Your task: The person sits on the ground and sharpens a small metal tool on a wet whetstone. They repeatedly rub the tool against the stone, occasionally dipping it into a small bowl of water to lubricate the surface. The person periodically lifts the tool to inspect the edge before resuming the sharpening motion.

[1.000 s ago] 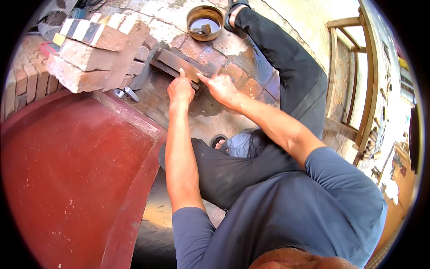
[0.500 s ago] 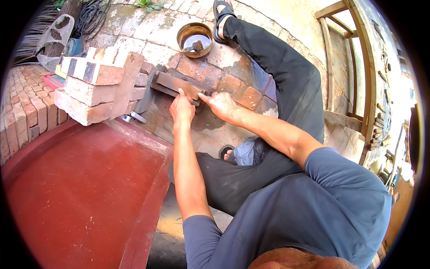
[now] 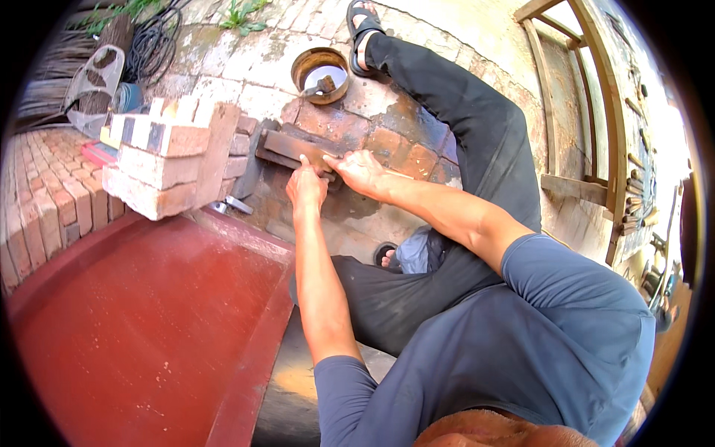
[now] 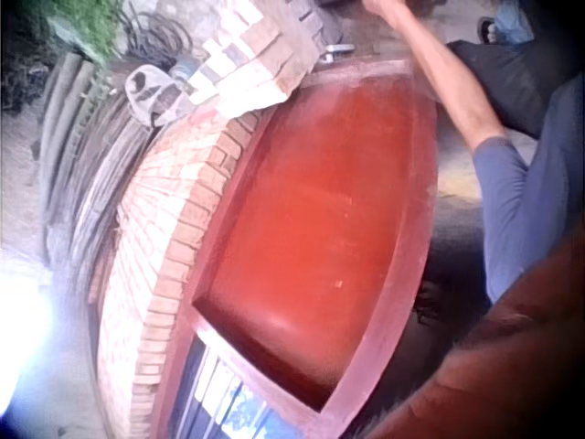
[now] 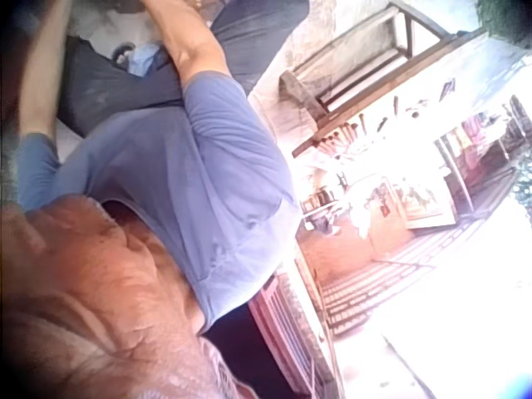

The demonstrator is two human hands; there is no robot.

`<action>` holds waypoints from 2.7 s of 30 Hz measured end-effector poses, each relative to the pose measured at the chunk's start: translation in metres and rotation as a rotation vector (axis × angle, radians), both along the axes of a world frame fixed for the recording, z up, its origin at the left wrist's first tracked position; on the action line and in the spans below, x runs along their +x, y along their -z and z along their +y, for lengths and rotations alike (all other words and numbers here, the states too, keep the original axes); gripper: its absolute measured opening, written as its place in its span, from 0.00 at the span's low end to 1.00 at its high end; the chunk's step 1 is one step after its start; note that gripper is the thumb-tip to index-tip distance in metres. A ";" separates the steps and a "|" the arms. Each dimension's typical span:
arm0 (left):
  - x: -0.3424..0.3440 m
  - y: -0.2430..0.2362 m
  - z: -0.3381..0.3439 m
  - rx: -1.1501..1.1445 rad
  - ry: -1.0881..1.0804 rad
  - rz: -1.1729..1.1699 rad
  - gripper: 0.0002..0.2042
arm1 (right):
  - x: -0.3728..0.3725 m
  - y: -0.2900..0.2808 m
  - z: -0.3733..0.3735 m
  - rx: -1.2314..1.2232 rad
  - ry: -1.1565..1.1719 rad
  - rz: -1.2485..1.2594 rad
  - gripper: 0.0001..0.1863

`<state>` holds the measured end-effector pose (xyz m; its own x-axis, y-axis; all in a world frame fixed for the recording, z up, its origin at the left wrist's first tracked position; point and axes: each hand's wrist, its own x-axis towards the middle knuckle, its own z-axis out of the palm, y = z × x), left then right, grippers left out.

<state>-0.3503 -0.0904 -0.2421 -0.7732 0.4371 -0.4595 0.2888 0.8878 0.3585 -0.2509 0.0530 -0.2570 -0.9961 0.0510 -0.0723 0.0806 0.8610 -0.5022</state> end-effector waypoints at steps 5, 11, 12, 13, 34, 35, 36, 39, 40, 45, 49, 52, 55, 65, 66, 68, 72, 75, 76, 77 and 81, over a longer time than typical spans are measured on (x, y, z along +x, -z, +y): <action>-0.013 -0.024 0.016 0.043 -0.162 0.114 0.19 | 0.019 0.004 0.002 0.017 -0.009 -0.057 0.24; -0.075 -0.013 0.058 0.252 -0.311 0.239 0.27 | 0.007 0.003 0.002 -0.042 0.018 -0.051 0.21; -0.087 -0.012 0.070 0.280 -0.325 0.250 0.27 | 0.013 -0.002 0.004 -0.026 0.016 -0.044 0.21; -0.098 -0.011 0.082 0.271 -0.323 0.268 0.27 | 0.019 0.001 0.003 -0.018 0.000 -0.085 0.22; -0.097 0.010 0.066 0.505 -0.478 0.286 0.14 | 0.012 0.002 0.000 -0.046 0.014 -0.081 0.17; -0.093 0.005 0.063 0.577 -0.538 0.208 0.14 | 0.012 0.005 0.000 -0.059 0.026 -0.059 0.19; -0.085 -0.004 0.061 0.649 -0.597 0.127 0.14 | 0.011 0.007 -0.001 -0.084 0.041 -0.084 0.21; -0.070 -0.033 0.037 0.799 -0.716 0.004 0.13 | 0.004 0.012 -0.001 -0.143 0.078 -0.162 0.28; -0.062 -0.041 0.023 0.834 -0.744 -0.023 0.12 | 0.007 0.013 -0.002 -0.178 0.097 -0.165 0.26; -0.009 -0.075 -0.048 0.713 -0.686 -0.041 0.11 | 0.021 0.006 0.009 -0.052 0.007 -0.109 0.18; 0.023 -0.069 -0.063 0.656 -0.679 -0.060 0.12 | 0.010 0.005 0.008 -0.024 -0.039 -0.112 0.20; 0.028 -0.065 -0.067 0.664 -0.710 -0.058 0.12 | 0.016 0.001 0.008 -0.001 -0.037 -0.113 0.19; 0.029 -0.067 -0.068 0.661 -0.699 0.009 0.12 | 0.017 0.002 0.011 0.014 -0.031 -0.088 0.19; 0.026 -0.083 -0.056 0.618 -0.669 0.057 0.12 | 0.009 0.008 0.009 -0.006 -0.034 -0.106 0.20; 0.028 -0.086 -0.053 0.594 -0.646 0.065 0.12 | 0.008 0.012 0.008 -0.039 -0.006 -0.149 0.20; 0.027 -0.077 -0.054 0.609 -0.686 0.035 0.11 | 0.002 0.009 0.013 -0.028 -0.010 -0.180 0.22; 0.013 -0.079 -0.059 0.721 -0.713 0.026 0.11 | 0.010 0.001 0.013 -0.012 -0.024 -0.188 0.24; -0.014 -0.073 -0.048 0.837 -0.764 -0.091 0.15 | 0.007 0.003 0.014 -0.017 -0.032 -0.200 0.26; -0.025 -0.067 -0.042 0.876 -0.777 -0.135 0.17 | 0.003 0.004 0.013 -0.013 -0.035 -0.201 0.26; -0.038 -0.060 -0.031 0.900 -0.809 -0.194 0.19 | 0.000 0.011 0.011 -0.052 -0.024 -0.182 0.26; -0.076 -0.037 0.027 0.946 -0.904 -0.291 0.18 | 0.002 0.014 0.012 -0.064 -0.015 -0.176 0.28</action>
